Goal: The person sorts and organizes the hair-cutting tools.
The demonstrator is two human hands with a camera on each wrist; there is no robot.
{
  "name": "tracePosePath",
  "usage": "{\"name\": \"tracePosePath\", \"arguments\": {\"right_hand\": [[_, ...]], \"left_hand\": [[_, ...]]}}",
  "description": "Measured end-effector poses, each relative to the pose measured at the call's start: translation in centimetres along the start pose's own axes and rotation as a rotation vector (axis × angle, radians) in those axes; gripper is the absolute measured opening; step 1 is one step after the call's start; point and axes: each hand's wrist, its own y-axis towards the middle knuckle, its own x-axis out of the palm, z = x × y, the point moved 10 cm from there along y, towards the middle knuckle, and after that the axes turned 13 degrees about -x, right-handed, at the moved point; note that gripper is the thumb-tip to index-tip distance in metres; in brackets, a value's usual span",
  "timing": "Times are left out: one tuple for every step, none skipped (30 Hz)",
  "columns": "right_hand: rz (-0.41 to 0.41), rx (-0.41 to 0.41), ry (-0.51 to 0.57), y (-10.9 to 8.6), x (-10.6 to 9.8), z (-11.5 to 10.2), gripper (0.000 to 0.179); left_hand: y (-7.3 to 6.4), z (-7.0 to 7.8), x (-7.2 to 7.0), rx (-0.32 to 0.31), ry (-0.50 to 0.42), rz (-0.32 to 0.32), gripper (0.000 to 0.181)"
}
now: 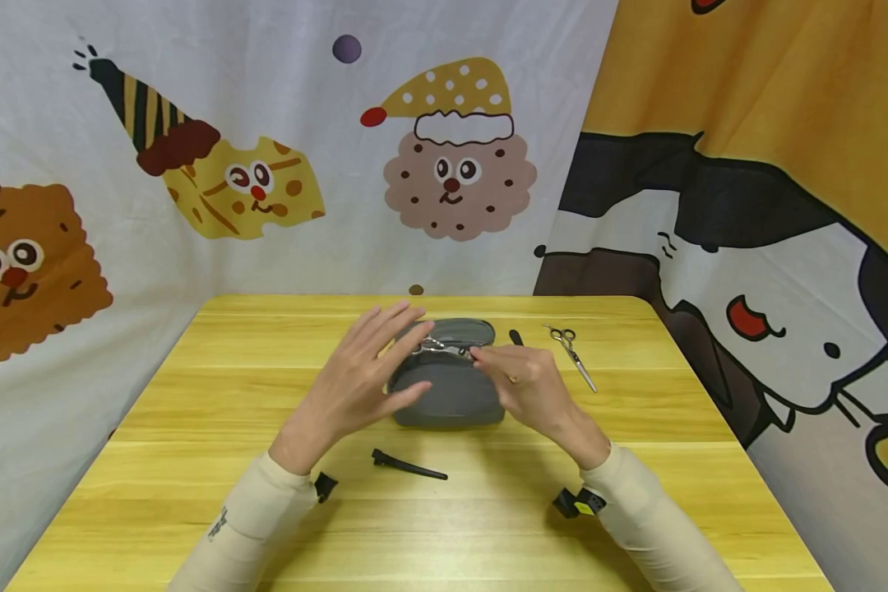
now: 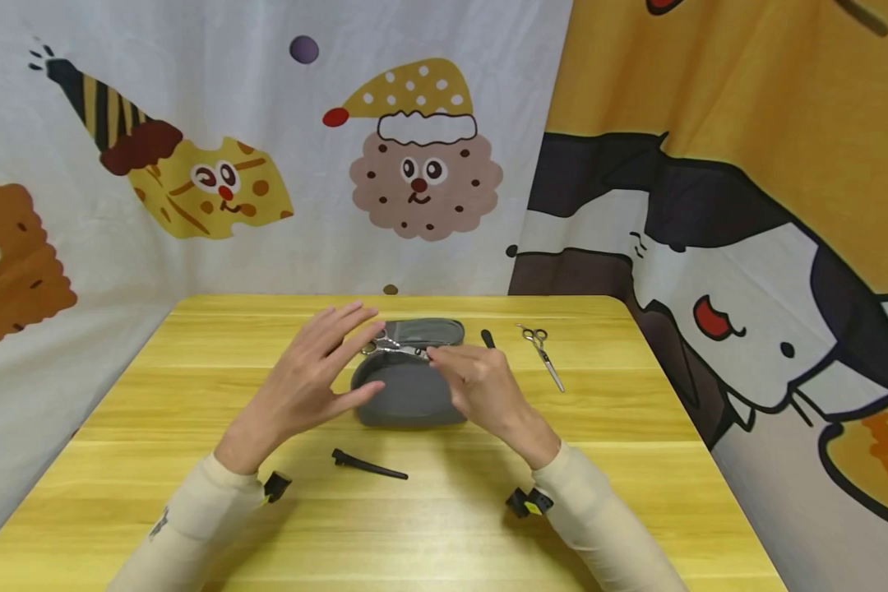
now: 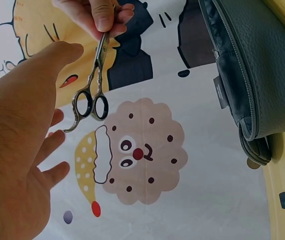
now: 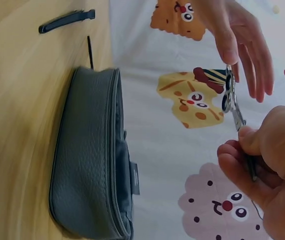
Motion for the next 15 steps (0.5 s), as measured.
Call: {"name": "tracePosePath", "arguments": {"right_hand": [[0.003, 0.036, 0.024, -0.1, 0.0, 0.3, 0.031], [0.005, 0.072, 0.048, -0.1, 0.0, 0.5, 0.029], [0.005, 0.109, 0.072, -0.2, 0.1, 0.8, 0.028], [0.004, 0.145, 0.093, -0.3, 0.1, 1.0, 0.027], [0.003, 0.188, 0.121, -0.4, 0.2, 1.2, 0.025], [-0.001, 0.238, 0.156, -0.5, 0.3, 1.4, 0.025], [-0.006, 0.288, 0.188, -0.7, 0.4, 1.6, 0.024], [-0.012, 0.34, 0.221, -0.9, 0.6, 1.9, 0.022], [-0.02, 0.395, 0.255, -1.2, 0.8, 2.1, 0.021], [-0.026, 0.452, 0.29, -1.4, 1.0, 2.3, 0.02], [-0.036, 0.513, 0.327, -1.8, 1.2, 2.6, 0.019], [-0.044, 0.567, 0.363, -2.1, 1.5, 2.8, 0.019], [-0.05, 0.619, 0.399, -2.4, 1.7, 3.0, 0.019], [-0.054, 0.667, 0.438, -2.7, 1.9, 3.2, 0.019], [-0.057, 0.715, 0.478, -2.9, 2.1, 3.4, 0.019]], "left_hand": [[0.0, 0.0, -0.1, 0.002, 0.0, 0.007, 0.091], [0.0, -0.1, -0.1, 0.003, -0.001, 0.012, 0.091], [0.0, -0.1, -0.2, 0.003, -0.002, 0.018, 0.09], [0.0, -0.2, -0.3, 0.005, -0.004, 0.023, 0.089], [0.0, -0.2, -0.3, 0.004, -0.005, 0.024, 0.088], [0.0, -0.3, -0.3, 0.003, -0.007, 0.025, 0.087], [0.1, -0.3, -0.4, 0.004, -0.009, 0.027, 0.086], [0.1, -0.3, -0.4, 0.004, -0.009, 0.028, 0.086], [0.1, -0.3, -0.5, 0.004, -0.01, 0.029, 0.086], [0.1, -0.3, -0.5, 0.004, -0.01, 0.029, 0.086], [0.0, -0.4, -0.5, 0.003, -0.009, 0.028, 0.086], [0.0, -0.4, -0.5, 0.005, -0.01, 0.029, 0.086], [0.0, -0.4, -0.5, 0.005, -0.009, 0.028, 0.086], [0.0, -0.5, -0.5, 0.006, -0.008, 0.027, 0.086], [0.0, -0.5, -0.5, 0.006, -0.008, 0.028, 0.086]]}}
